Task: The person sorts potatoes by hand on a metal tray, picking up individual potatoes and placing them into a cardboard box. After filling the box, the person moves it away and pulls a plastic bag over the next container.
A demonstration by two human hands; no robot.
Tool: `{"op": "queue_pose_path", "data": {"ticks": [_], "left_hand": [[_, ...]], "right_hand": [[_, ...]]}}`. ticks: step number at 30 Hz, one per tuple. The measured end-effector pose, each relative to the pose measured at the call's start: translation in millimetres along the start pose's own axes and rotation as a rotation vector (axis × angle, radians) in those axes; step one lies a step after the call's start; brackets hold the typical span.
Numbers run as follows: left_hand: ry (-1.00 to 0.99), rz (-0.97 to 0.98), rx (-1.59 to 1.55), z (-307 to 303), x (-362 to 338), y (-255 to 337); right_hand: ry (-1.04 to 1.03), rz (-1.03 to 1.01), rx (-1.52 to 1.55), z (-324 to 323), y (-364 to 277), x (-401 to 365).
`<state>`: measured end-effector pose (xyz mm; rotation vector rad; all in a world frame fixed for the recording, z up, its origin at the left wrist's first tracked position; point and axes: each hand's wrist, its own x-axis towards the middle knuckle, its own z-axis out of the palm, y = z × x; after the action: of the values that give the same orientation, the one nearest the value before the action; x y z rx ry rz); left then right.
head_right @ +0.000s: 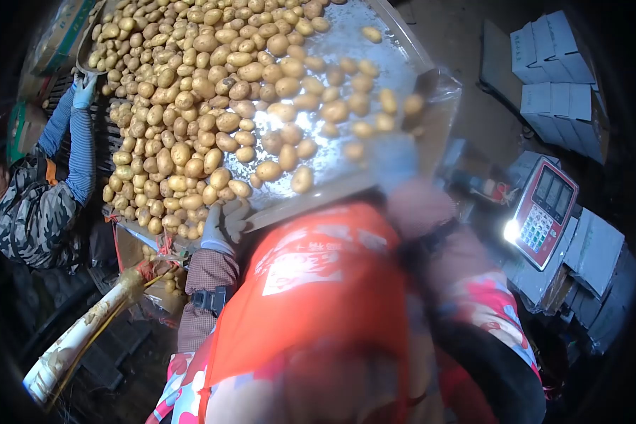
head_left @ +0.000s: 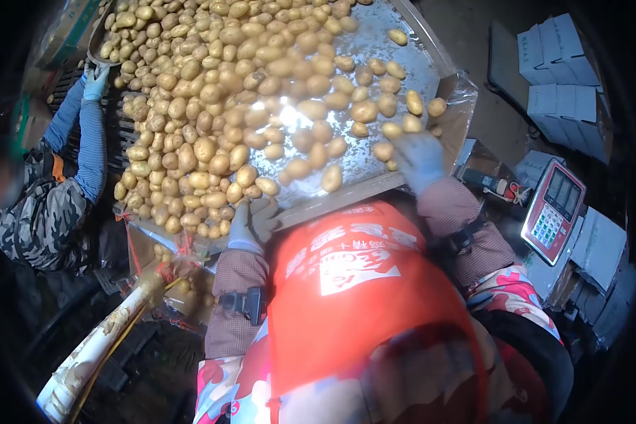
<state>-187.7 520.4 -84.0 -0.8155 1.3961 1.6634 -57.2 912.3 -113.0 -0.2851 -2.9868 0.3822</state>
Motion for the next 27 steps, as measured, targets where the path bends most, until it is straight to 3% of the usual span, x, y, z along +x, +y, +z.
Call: {"op": "queue_pose_path", "data": {"ticks": [4, 7, 10, 12, 15, 21, 23, 24, 27], "left_hand": [[-0.004, 0.004, -0.024, -7, 7, -5], [0.027, 0.013, -0.065, -1, 5, -6], [0.027, 0.014, -0.072, 0, 4, -5], [0.009, -0.012, -0.091, -4, 7, -6], [0.011, 0.007, -0.024, -5, 3, -5], [-0.072, -0.046, -0.087, -21, 17, -10], [-0.171, -0.066, -0.158, -16, 20, -11], [-0.199, -0.070, -0.152, -3, 12, -8], [-0.346, -0.100, -0.259, 69, -23, 1]], "right_hand": [[0.176, 0.200, -0.086, -24, 24, 19], [0.362, -0.111, -0.170, -31, 13, 81], [0.239, 0.008, -0.225, 2, 20, 136], [0.171, -0.031, -0.308, 8, 18, 160], [-0.144, -0.039, -0.207, 23, 26, 176], [-0.259, 0.090, -0.176, 5, 17, 181], [-0.152, 0.118, -0.120, 3, 16, 173], [-0.103, 0.132, -0.096, -4, 5, 166], [-0.315, 0.180, 0.302, -49, -53, 139]]}}
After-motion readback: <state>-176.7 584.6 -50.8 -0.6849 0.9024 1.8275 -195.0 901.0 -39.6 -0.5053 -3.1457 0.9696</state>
